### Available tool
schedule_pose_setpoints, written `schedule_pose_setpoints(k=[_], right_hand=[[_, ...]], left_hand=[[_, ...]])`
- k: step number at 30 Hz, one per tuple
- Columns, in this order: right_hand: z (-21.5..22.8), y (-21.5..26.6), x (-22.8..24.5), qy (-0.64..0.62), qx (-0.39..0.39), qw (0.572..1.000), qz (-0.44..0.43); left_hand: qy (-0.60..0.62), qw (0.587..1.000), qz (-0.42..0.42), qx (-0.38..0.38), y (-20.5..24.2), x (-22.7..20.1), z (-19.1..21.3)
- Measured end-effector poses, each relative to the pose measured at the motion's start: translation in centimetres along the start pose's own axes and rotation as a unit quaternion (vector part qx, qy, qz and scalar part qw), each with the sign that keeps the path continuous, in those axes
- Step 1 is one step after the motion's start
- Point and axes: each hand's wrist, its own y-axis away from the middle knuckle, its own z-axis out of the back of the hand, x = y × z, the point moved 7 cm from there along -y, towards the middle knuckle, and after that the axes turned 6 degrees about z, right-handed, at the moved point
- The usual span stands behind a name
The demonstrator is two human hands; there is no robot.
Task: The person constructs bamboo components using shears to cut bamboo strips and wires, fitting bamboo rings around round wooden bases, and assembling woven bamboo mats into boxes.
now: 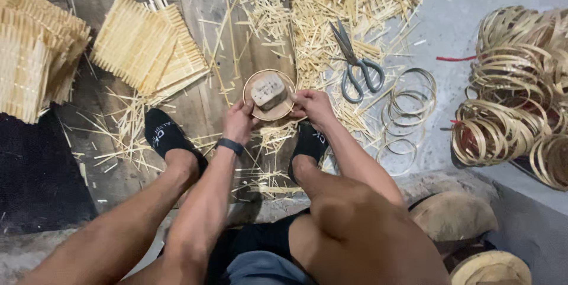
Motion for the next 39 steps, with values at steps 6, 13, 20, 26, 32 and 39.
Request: schedule_pose_setpoints(k=[6, 13, 20, 26, 32, 39], right_hand=[[-3.1, 1.2, -3.0, -0.030, 0.012, 0.996, -0.078], [-3.2, 1.5, -1.7, -0.009, 0.034, 0.996, -0.082], [-3.5, 4.7, 7.9, 0.131, 0.013, 0.990, 0.052], [-4.8, 4.6, 9.7, 0.366, -0.022, 0.917, 0.160], [-6.5, 5.6, 11.3, 0.477, -0.038, 0.845, 0.239], [-6.1, 5.7, 12.2, 0.434, -0.065, 0.846, 0.302]], left_hand=[[0.250, 0.962, 0.003, 0.108, -0.9, 5.4, -2.3], [-0.003, 0.997, -0.070, -0.010, -1.2, 0.9, -2.1], [-0.445, 0.865, -0.229, -0.036, 5.8, -8.6, -4.5], [-0.352, 0.838, -0.398, -0.126, 7.4, -7.1, -6.4], [-0.371, 0.767, -0.488, -0.188, 8.3, -7.8, -7.1], [-0.423, 0.743, -0.500, -0.138, 9.4, -10.6, -9.3]])
